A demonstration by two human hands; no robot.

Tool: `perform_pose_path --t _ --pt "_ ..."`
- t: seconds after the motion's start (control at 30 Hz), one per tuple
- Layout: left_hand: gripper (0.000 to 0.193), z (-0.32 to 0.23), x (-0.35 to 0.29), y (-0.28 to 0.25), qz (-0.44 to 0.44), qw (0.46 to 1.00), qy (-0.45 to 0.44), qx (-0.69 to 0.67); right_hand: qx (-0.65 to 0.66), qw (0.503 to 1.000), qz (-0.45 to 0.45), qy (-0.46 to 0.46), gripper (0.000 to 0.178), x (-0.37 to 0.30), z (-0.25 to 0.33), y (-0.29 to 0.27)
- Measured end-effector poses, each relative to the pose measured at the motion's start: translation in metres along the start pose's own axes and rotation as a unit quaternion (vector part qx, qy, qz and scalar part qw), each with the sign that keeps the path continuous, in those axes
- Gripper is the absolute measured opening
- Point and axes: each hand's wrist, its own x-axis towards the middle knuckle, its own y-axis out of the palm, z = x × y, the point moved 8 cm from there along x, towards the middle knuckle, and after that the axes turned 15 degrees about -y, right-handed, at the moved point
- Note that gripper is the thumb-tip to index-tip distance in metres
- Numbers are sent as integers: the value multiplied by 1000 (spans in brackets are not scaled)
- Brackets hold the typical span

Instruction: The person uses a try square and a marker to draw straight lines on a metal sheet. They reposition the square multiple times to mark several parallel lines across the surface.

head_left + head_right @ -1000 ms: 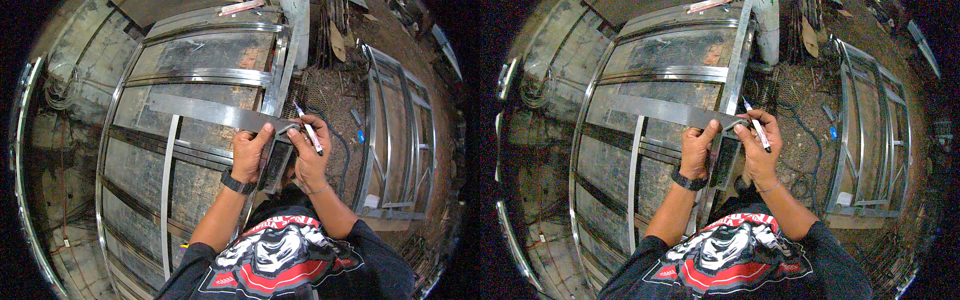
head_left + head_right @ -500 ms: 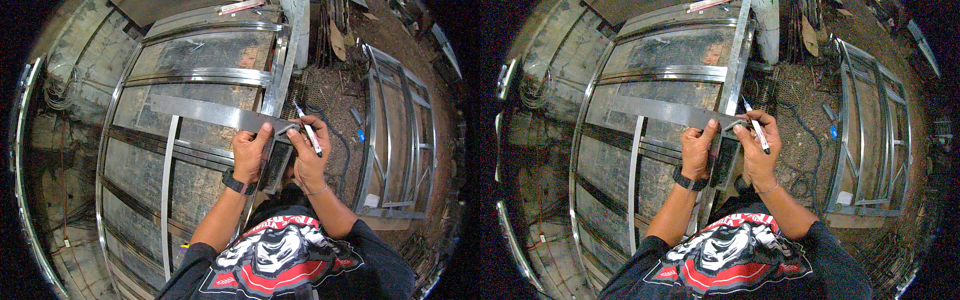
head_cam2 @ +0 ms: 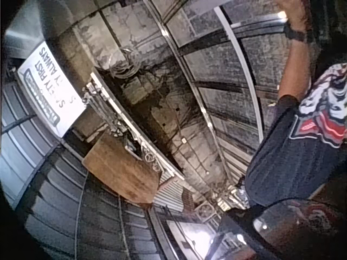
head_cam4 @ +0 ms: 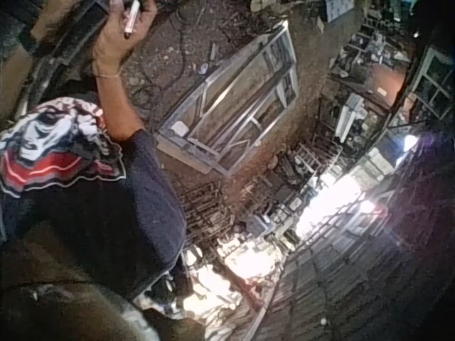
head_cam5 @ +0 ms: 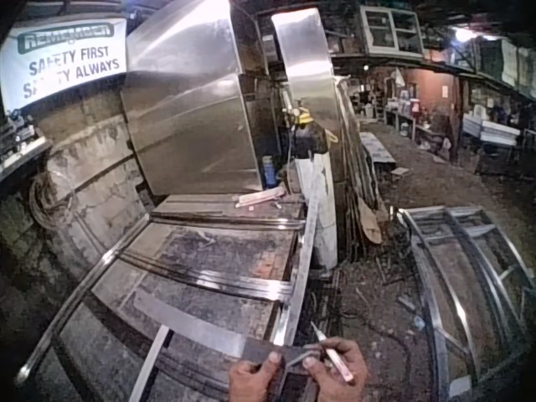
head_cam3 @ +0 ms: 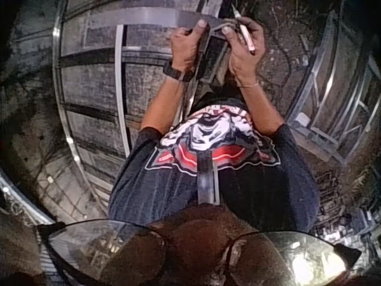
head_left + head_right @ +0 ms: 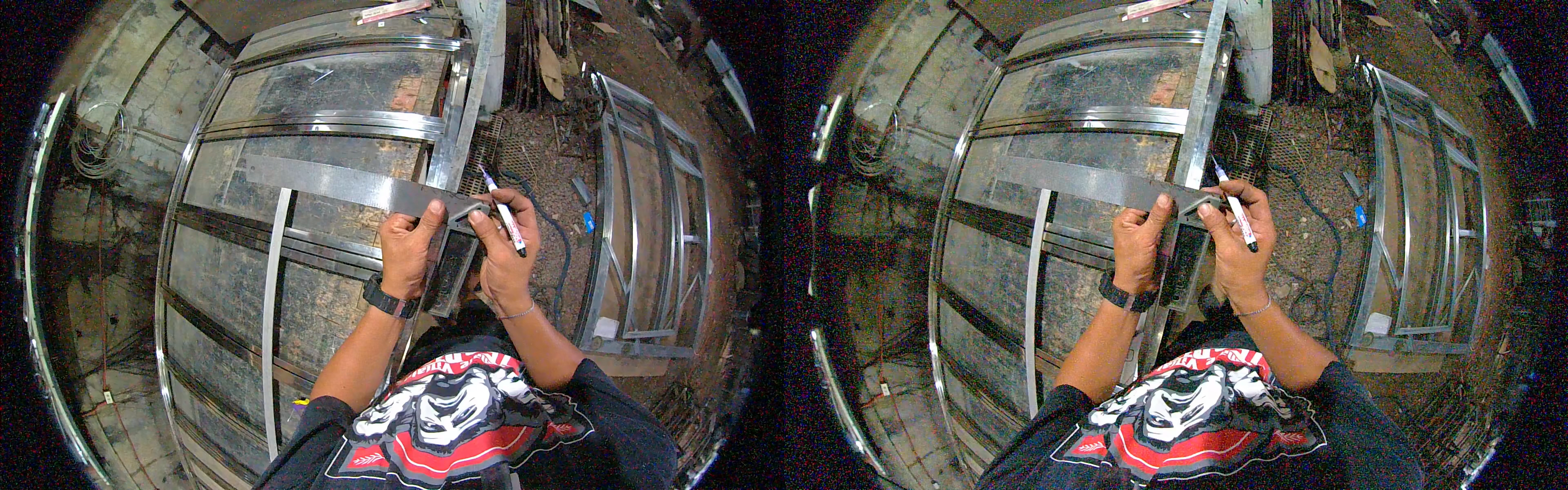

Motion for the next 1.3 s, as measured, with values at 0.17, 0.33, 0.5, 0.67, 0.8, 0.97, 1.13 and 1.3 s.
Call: perform_pose_path --t 0.17,0.33,0.5,0.67,0.8,0.97,1.13,1.3 --pt "20 1 1 0 3 1000 5 -3 -1 1000 2 0 40 0 -1 0" --pt "25 0 1 2 -8 1000 19 -11 -3 1000 1 -5 40 0 -1 0" --pt "27 -3 -1 3 -7 1000 14 -19 -5 1000 6 9 41 -1 -2 1" --pt "28 -2 -1 2 -14 1000 18 -20 -180 982 30 -39 35 5 19 -7" --pt "29 -2 -1 -5 -33 999 25 4 -209 974 62 -57 37 17 42 -28" --pt "29 8 5 -5 -19 1000 18 -5 -169 972 158 40 35 32 39 2" --pt "29 3 -1 0 -29 999 21 -6 -166 967 185 59 33 33 32 13" --pt "31 3 2 1 -24 998 43 -34 -175 963 192 70 32 32 28 17"
